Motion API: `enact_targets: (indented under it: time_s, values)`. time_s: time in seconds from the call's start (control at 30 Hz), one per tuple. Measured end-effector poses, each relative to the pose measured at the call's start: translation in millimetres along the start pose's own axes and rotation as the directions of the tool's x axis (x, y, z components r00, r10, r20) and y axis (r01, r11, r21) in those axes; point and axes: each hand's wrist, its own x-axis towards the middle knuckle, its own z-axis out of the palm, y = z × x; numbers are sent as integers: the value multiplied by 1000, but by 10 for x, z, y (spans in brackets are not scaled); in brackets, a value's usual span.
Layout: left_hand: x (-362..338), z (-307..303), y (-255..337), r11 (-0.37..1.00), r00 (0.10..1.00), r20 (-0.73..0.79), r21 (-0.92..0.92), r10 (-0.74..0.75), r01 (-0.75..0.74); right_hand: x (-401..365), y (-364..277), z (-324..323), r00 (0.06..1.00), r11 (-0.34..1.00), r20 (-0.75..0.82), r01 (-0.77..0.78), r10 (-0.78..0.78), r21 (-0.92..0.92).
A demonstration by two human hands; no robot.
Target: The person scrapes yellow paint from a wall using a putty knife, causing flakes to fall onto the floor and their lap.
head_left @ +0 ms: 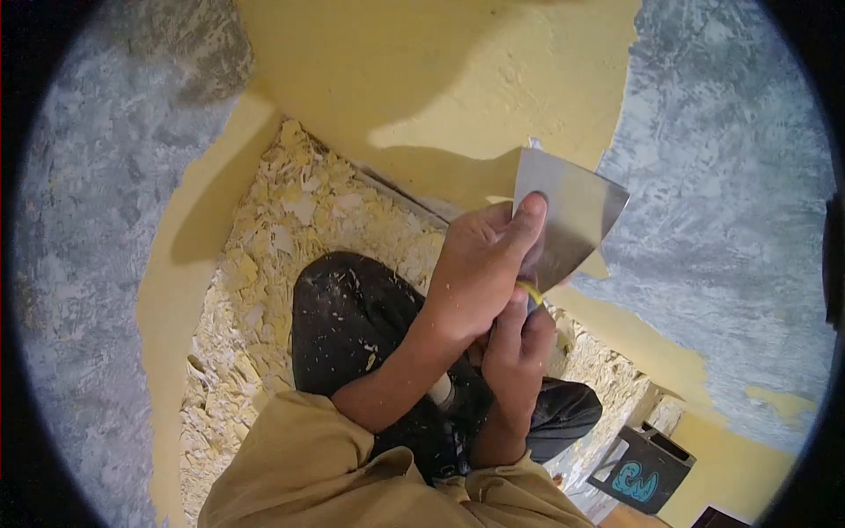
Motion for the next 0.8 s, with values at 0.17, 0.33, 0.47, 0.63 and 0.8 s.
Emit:
enact_targets:
  time_s: [0.17,0.33,0.47,0.63,0.8]
  values:
    - [-4,17,93,999,999,39,-35,7,-6,50,-79,1,999,999,34,-35,34,28]
    - [3,54,60,996,998,-22,-56,63,-65,64,-36,-34,997,1000,69,22,-23,19]
    - [-70,97,25,997,1000,-5,-71,17,-17,-30,-68,-150,984,991,134,-126,119,50]
    - [-85,44,-78,991,997,34,-113,-65,68,-112,124,-135,987,986,70,-152,148,68]
    - [-43,12,-90,974,981,174,-194,-83,117,-119,-24,-94,972,946,104,-228,209,232]
